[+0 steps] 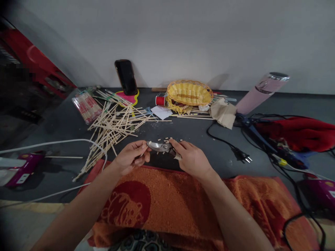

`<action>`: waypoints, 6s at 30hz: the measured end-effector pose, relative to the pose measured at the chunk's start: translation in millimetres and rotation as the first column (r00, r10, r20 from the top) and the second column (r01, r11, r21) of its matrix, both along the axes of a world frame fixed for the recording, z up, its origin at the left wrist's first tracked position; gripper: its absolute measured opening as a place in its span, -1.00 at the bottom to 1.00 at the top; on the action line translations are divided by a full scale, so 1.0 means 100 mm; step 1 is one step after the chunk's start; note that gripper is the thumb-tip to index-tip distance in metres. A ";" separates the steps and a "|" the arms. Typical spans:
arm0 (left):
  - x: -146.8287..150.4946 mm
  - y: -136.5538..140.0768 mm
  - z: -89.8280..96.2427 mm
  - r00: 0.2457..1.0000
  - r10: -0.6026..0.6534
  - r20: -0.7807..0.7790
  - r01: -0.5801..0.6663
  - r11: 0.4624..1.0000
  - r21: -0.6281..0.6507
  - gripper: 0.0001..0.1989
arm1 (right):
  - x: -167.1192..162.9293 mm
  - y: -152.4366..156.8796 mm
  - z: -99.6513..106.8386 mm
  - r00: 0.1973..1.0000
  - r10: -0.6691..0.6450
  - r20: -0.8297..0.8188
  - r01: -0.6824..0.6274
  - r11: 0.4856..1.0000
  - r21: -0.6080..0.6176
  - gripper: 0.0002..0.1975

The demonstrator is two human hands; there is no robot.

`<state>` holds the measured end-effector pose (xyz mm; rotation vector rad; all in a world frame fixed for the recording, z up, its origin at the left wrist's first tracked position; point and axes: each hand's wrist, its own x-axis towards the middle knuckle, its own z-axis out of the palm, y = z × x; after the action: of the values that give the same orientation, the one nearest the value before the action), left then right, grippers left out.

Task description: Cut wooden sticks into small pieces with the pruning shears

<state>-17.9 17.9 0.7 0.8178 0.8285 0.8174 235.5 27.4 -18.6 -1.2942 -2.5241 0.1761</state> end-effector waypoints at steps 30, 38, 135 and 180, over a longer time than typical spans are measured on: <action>-0.12 -0.01 0.02 0.972 -0.208 0.107 0.217 0.973 -0.076 -0.77 | 0.05 0.06 0.01 0.992 0.113 -0.052 -0.116 0.992 -0.056 -0.38; -0.13 -0.03 0.04 0.956 -0.256 0.145 0.265 0.963 -0.048 -0.74 | 0.07 0.04 0.03 0.989 0.131 -0.073 -0.135 0.989 -0.056 -0.38; 0.09 -0.11 -0.13 0.667 0.430 -0.608 0.166 0.710 0.684 -0.80 | 0.47 0.16 0.03 0.908 -0.389 0.155 0.391 0.920 0.018 -0.80; 0.10 -0.02 -0.15 0.938 0.303 -0.169 -0.238 0.917 0.318 -0.77 | -0.14 -0.16 0.21 0.991 -0.061 0.121 0.043 0.989 0.143 -0.69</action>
<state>-8.1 15.6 -14.8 1.0836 1.0449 1.1321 221.2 11.8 2.6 -1.3522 -2.5494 -0.0959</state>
